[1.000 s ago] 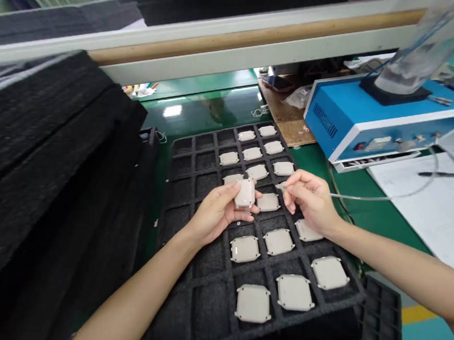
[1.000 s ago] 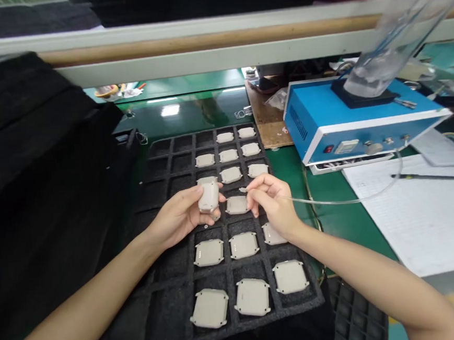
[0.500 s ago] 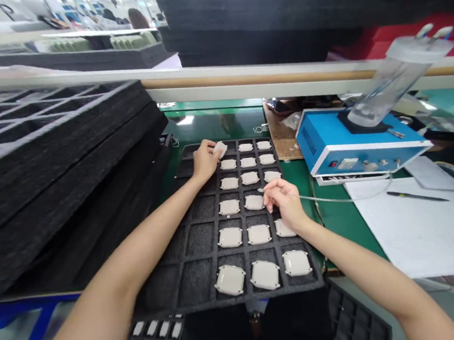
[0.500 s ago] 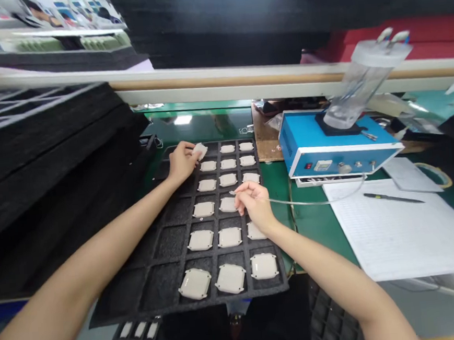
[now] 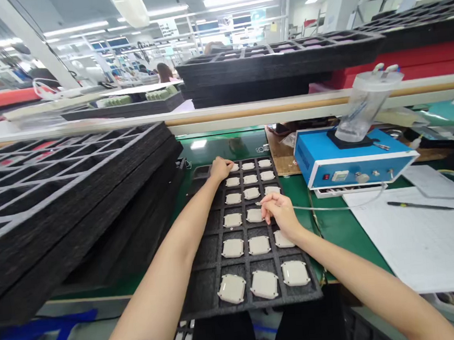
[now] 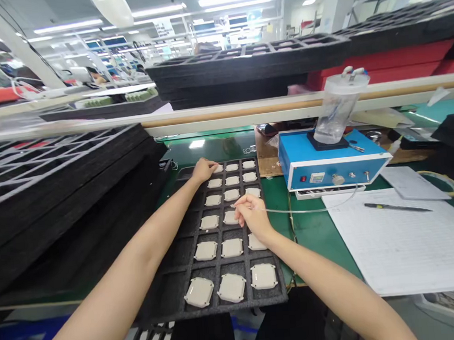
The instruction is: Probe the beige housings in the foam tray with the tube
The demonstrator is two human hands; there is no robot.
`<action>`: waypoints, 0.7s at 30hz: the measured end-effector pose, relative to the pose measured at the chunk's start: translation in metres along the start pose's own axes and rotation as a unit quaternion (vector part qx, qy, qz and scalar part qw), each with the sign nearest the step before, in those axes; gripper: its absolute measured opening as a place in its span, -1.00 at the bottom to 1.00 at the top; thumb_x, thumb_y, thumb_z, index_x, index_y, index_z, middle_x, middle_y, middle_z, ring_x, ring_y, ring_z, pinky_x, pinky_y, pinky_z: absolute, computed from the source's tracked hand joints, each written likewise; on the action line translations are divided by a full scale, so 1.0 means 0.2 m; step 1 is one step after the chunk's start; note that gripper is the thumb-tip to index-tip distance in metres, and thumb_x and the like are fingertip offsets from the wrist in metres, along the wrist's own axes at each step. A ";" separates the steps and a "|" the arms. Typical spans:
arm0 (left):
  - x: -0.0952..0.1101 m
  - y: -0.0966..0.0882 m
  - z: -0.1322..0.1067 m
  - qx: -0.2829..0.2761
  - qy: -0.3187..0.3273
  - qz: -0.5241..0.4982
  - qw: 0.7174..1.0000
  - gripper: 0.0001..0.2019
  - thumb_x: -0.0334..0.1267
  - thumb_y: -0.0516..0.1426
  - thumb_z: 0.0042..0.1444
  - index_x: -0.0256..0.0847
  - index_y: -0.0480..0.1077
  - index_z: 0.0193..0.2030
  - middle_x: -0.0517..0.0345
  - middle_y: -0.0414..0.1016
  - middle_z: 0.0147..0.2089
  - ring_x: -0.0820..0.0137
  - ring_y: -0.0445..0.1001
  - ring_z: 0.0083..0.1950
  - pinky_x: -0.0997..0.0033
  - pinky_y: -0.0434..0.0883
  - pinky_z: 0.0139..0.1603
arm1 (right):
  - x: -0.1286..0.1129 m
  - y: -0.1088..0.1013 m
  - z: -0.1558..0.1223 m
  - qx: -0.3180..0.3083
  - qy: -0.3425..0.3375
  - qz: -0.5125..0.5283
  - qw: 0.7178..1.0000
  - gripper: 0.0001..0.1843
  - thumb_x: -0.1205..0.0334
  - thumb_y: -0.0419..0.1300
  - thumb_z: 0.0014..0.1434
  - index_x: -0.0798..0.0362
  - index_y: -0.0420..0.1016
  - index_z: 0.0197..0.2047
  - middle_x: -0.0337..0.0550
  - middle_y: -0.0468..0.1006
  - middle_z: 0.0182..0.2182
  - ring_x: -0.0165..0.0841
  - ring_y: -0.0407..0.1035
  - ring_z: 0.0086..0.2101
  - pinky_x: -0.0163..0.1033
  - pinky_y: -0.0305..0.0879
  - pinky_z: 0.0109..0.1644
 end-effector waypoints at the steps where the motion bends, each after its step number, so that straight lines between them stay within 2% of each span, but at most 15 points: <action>1: 0.01 0.01 -0.01 0.005 -0.002 0.012 1.000 -0.71 -0.20 0.08 0.20 -0.23 0.33 0.03 -0.02 0.36 0.07 0.26 0.40 0.00 0.11 0.40 -0.02 | 0.00 0.00 0.00 -0.001 0.000 -0.001 1.000 -0.97 0.34 0.13 -0.15 0.10 0.33 -0.53 -0.34 0.40 -0.74 -0.55 0.15 -0.78 -0.45 0.08 -0.73; 5: 0.07 0.05 -0.07 0.001 0.024 0.045 0.999 -0.69 -0.20 0.09 0.20 -0.26 0.32 0.05 -0.03 0.37 0.06 0.25 0.41 0.00 0.09 0.40 -0.02 | -0.01 0.01 0.00 -0.007 -0.001 -0.004 1.000 -0.97 0.33 0.13 -0.15 0.10 0.33 -0.54 -0.34 0.40 -0.75 -0.55 0.15 -0.78 -0.45 0.08 -0.73; 10: 0.14 0.04 -0.15 -0.020 0.115 0.050 0.992 -0.68 -0.20 0.08 0.21 -0.24 0.30 0.08 -0.03 0.34 0.10 0.24 0.40 0.03 0.07 0.39 0.00 | -0.01 0.01 -0.01 -0.013 0.004 -0.008 1.000 -0.96 0.33 0.13 -0.15 0.10 0.32 -0.54 -0.34 0.40 -0.75 -0.55 0.15 -0.78 -0.45 0.09 -0.72; 16: 0.33 0.02 -0.24 -0.059 0.211 0.065 0.973 -0.70 -0.19 0.08 0.21 -0.24 0.33 0.04 -0.02 0.37 0.08 0.25 0.40 0.03 0.04 0.37 0.03 | 0.00 0.00 0.00 -0.013 0.005 -0.016 1.000 -0.96 0.33 0.13 -0.13 0.11 0.33 -0.52 -0.33 0.40 -0.74 -0.54 0.16 -0.77 -0.44 0.09 -0.71; 19: 0.43 -0.03 -0.35 -0.063 0.239 0.073 0.966 -0.66 -0.28 0.10 0.18 -0.32 0.31 0.08 -0.12 0.33 0.16 0.18 0.34 0.14 0.00 0.28 0.13 | 0.01 -0.01 0.00 -0.013 0.002 -0.023 1.000 -0.95 0.32 0.15 -0.12 0.11 0.34 -0.51 -0.33 0.40 -0.74 -0.54 0.16 -0.76 -0.44 0.10 -0.70; 21: 0.49 -0.12 -0.51 -0.049 0.250 0.078 0.964 -0.61 -0.36 0.09 0.15 -0.42 0.26 0.12 -0.26 0.23 0.24 0.13 0.23 0.24 0.05 0.18 0.23 | 0.01 -0.02 -0.01 -0.013 0.005 -0.026 1.000 -0.93 0.31 0.17 -0.12 0.11 0.34 -0.50 -0.32 0.40 -0.74 -0.54 0.16 -0.77 -0.44 0.09 -0.70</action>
Point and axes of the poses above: each hand's wrist, its own z-axis towards the middle knuckle, its own y-axis out of the palm, x = y × z, the point moved 4 cm from there along z, towards the middle knuckle
